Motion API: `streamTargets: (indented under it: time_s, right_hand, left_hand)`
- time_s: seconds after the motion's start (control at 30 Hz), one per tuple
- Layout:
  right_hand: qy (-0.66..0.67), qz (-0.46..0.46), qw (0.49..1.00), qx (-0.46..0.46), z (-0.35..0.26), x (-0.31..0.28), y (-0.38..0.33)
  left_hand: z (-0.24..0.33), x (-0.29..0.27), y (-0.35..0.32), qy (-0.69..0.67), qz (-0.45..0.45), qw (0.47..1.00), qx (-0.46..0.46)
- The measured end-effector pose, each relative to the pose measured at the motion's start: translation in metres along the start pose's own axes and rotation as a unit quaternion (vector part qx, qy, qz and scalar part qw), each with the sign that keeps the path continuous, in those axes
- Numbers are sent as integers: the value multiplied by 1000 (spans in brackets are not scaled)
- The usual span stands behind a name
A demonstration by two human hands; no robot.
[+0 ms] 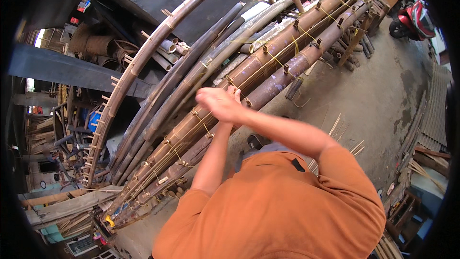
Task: The person squats on the floor and gathers thin bamboo strips, aligning them into a bundle. They then stand and tie the bundle to a larger bamboo rack using yellow string.
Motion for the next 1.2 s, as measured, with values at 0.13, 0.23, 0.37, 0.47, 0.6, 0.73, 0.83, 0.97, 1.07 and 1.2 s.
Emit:
streamTargets:
  time_s: [0.13,0.23,0.37,0.47,0.6,0.73,0.83,0.97,1.07,1.2]
  right_hand:
    - [-554,-10,828,-90,43,-46,79]
    - [-470,-11,882,-11,86,-71,90]
    - [-44,-126,991,-1,-35,-61,14]
    - [-178,-262,948,27,8,-52,-108]
    - [-301,-172,938,-6,112,-51,-141]
    - [-260,-129,956,49,108,-77,-135]
    - [-169,-75,981,56,123,-88,-144]
    - [385,252,870,179,177,-156,-171]
    - [601,476,635,94,228,-196,-231]
    - [539,558,476,414,309,-59,-314]
  left_hand:
    - [3,-5,3,25,25,998,-59]
    - [-10,-8,5,-24,65,995,-70]
    - [-43,-13,-6,6,79,991,-110]
    - [-21,-7,3,18,18,989,-147]
    - [-13,-21,12,-79,69,988,-117]
    - [20,-51,104,-275,101,948,-120]
    - [-45,-32,130,-51,216,975,-23]
    - [-99,-8,127,-7,136,990,-42]
    - [-220,-116,135,-85,215,963,-137]
    - [-289,-223,78,-272,248,858,-359]
Point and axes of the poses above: each hand's wrist, its own y-axis towards the middle knuckle, its own x-axis out of the palm, z = x × y, the point moved 10 cm from there along y, towards the middle knuckle, and after that the axes turned 12 degrees about z, right-handed, at the moved point
